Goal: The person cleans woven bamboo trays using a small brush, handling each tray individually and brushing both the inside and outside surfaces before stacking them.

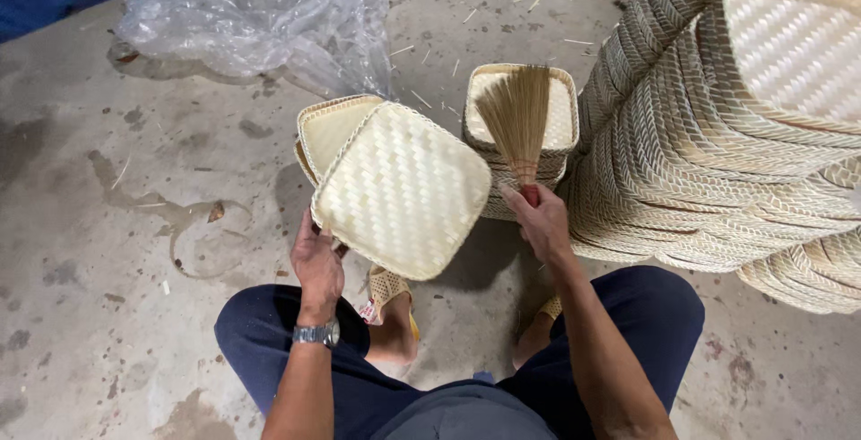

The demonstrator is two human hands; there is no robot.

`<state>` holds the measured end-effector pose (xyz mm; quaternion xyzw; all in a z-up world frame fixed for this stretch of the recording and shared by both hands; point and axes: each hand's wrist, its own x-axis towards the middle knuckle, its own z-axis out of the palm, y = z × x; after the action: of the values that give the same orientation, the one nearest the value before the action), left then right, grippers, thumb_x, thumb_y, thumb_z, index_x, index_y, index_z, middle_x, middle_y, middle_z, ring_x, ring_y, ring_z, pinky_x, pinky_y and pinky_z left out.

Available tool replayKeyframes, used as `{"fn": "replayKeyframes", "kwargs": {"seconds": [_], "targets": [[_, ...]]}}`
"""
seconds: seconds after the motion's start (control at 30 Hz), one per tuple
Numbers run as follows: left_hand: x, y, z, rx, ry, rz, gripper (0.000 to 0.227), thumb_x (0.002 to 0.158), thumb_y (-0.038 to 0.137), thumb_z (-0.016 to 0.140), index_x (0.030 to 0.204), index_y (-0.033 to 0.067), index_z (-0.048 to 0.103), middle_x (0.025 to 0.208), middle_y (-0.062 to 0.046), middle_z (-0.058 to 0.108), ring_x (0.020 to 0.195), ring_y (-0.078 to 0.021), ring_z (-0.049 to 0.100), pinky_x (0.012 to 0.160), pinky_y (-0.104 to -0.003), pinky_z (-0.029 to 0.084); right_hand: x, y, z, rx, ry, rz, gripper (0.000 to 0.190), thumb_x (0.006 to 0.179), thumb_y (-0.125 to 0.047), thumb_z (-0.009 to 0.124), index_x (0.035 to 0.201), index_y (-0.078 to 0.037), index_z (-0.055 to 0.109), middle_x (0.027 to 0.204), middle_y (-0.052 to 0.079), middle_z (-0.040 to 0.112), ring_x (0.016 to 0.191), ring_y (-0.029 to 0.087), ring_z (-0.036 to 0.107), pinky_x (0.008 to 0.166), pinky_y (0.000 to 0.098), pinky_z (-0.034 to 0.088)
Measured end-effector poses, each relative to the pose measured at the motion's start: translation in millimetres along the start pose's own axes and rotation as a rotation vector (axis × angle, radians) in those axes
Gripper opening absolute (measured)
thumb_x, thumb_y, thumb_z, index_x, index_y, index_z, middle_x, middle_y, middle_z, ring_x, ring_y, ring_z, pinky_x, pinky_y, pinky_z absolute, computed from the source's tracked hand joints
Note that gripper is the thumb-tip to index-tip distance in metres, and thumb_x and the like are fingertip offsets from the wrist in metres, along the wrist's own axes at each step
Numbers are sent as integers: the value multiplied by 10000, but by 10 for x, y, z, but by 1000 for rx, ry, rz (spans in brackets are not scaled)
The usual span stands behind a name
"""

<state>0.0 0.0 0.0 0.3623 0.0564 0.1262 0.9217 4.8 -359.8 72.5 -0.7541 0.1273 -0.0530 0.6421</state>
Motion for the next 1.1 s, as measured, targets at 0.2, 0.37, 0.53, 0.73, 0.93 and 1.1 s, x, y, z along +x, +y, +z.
{"fn": "replayKeyframes", "kwargs": {"seconds": [0.2, 0.37, 0.53, 0.73, 0.93, 1.1], "targets": [[-162, -168, -81, 95, -40, -98, 561, 1009, 10, 563, 1554, -1, 431, 1439, -205, 548, 1179, -266, 626, 983, -445, 561, 106, -107, 145, 252, -99, 85, 239, 813, -246, 803, 954, -92, 687, 704, -72, 536, 500, 24, 427, 388, 211, 312], [-363, -134, 272, 1384, -14, 348, 708, 974, 177, 649, 1600, 16, 361, 1450, -281, 512, 1301, -396, 531, 1093, -466, 458, -34, -216, 339, 211, 30, 61, 267, 840, -248, 820, 930, -67, 646, 694, -57, 543, 487, 37, 447, 389, 215, 362], [-868, -305, 1022, 1299, -813, 623, 818, 893, 332, 750, 1514, -58, 386, 1558, -262, 413, 1450, -389, 397, 1180, -478, 363, -205, -230, 656, 113, 69, -68, 301, 872, -286, 810, 955, -64, 623, 682, -44, 545, 485, 43, 476, 382, 221, 398], [-702, -446, 757, 1440, -520, 667, 374, 1021, -40, 507, 1385, -47, 596, 1392, -207, 648, 1243, -337, 673, 1017, -378, 583, -351, -305, 477, 183, -172, -73, 297, 969, -265, 726, 991, -6, 580, 747, 12, 588, 551, 70, 517, 407, 231, 429], [-157, 164, 371, 937, -508, 312, 357, 992, -23, 575, 1345, -10, 626, 1231, -109, 722, 1075, -172, 698, 916, -320, 601, -124, -282, -66, -642, -61, -977, 183, 1081, -222, 575, 1200, -128, 677, 887, 70, 715, 680, 132, 628, 531, 279, 554], [-124, 397, 331, 767, -408, 122, 374, 1002, -8, 628, 1375, 15, 632, 1212, -37, 729, 1026, -81, 631, 889, -243, 533, 13, -123, -23, -1042, -127, -163, 284, 1083, -136, 514, 1319, -151, 670, 798, 170, 724, 625, 272, 668, 594, 440, 544]]}}
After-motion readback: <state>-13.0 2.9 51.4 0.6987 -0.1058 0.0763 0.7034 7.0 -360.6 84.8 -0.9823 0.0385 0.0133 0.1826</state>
